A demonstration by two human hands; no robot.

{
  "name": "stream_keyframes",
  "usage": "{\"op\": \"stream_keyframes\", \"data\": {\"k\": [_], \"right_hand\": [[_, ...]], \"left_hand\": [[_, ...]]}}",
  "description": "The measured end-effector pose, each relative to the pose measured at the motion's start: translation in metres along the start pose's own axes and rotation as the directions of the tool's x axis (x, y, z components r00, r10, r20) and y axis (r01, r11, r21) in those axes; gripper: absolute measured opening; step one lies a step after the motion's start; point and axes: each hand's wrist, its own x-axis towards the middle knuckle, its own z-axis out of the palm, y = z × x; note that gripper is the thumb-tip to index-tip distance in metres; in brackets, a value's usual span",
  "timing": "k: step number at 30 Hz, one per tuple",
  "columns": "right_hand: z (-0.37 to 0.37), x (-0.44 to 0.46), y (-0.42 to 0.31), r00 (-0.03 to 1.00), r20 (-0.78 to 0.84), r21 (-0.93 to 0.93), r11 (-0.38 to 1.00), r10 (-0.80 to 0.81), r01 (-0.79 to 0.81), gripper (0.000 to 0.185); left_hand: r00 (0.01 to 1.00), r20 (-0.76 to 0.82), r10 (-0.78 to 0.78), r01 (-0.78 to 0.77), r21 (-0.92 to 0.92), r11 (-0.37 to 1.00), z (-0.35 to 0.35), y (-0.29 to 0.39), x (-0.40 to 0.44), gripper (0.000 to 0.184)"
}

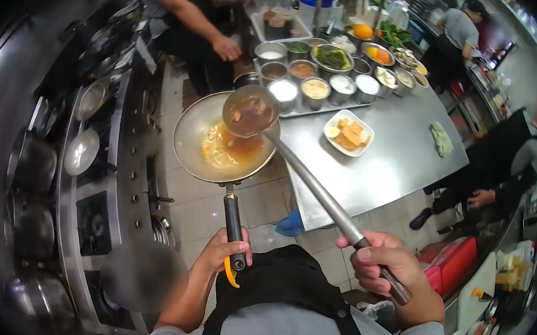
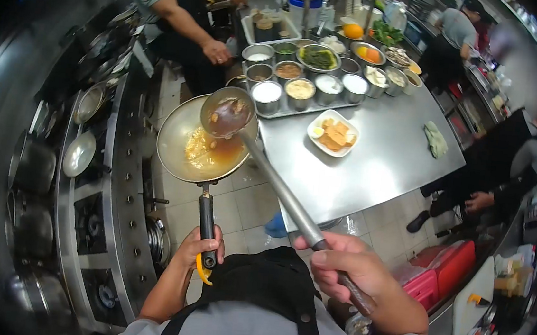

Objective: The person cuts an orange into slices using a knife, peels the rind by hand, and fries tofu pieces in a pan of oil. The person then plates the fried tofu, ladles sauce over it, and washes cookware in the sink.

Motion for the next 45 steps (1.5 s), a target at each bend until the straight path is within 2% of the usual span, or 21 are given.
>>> {"op": "stream_keyframes", "data": {"k": [6,11,15,18,20,24,30,33,35,39,41,42,44,45], "right_hand": [[-0.031,-0.029,-0.001,0.956,-0.132,0.121,0.953,-0.263,0.279,0.033],[-0.062,-0.016,0.008,0.885,-0.26,0.008,0.916,-0.385,0.401,0.028],[-0.081,0.001,0.015,0.842,-0.338,-0.013,0.896,-0.421,0.443,0.026],[-0.089,0.011,0.022,0.796,-0.408,-0.096,0.888,-0.447,0.45,0.023],[-0.087,0.013,0.021,0.748,-0.453,-0.219,0.874,-0.485,0.434,0.022],[-0.095,0.022,0.034,0.721,-0.474,-0.273,0.863,-0.505,0.425,0.022],[-0.093,0.026,0.044,0.651,-0.536,-0.45,0.834,-0.537,0.318,0.026],[-0.091,0.031,0.051,0.603,-0.543,-0.559,0.787,-0.584,0.259,0.021],[-0.089,0.033,0.054,0.568,-0.547,-0.663,0.732,-0.615,0.156,0.013],[-0.095,0.04,0.065,0.549,-0.55,-0.717,0.693,-0.629,0.074,0.013],[-0.102,0.042,0.073,0.466,-0.408,-0.904,0.418,-0.785,-0.088,0.019],[-0.1,0.042,0.075,0.468,-0.407,-0.905,0.415,-0.785,-0.091,0.019],[-0.087,0.045,0.078,0.381,-0.324,-0.939,0.246,-0.866,-0.24,0.025],[-0.087,0.046,0.081,0.385,-0.323,-0.94,0.243,-0.865,-0.241,0.025]], "left_hand": [[0.992,0.081,-0.094,0.092,0.033,0.995,0.002,0.012,0.031,0.024],[0.986,0.089,-0.142,0.135,0.075,0.988,-0.012,0.02,0.037,0.025],[0.983,0.083,-0.164,0.155,0.099,0.983,-0.023,0.03,0.034,0.026],[0.982,0.076,-0.172,0.162,0.128,0.979,-0.031,0.035,0.03,0.025],[0.983,0.059,-0.175,0.166,0.133,0.977,-0.034,0.04,0.029,0.024],[0.984,0.054,-0.169,0.161,0.128,0.979,-0.041,0.042,0.023,0.021],[0.981,0.041,-0.188,0.181,0.138,0.974,-0.043,0.046,0.019,0.022],[0.982,0.04,-0.187,0.18,0.136,0.974,-0.044,0.045,0.019,0.024],[0.981,0.052,-0.188,0.18,0.131,0.975,-0.042,0.045,0.019,0.024],[0.979,0.073,-0.191,0.18,0.133,0.975,-0.041,0.044,0.02,0.026],[0.978,0.088,-0.191,0.178,0.134,0.975,-0.041,0.043,0.021,0.026],[0.976,0.102,-0.191,0.176,0.14,0.974,-0.042,0.043,0.021,0.026],[0.976,0.106,-0.19,0.174,0.141,0.975,-0.042,0.044,0.022,0.025],[0.975,0.111,-0.191,0.174,0.144,0.974,-0.041,0.044,0.022,0.025]]}}
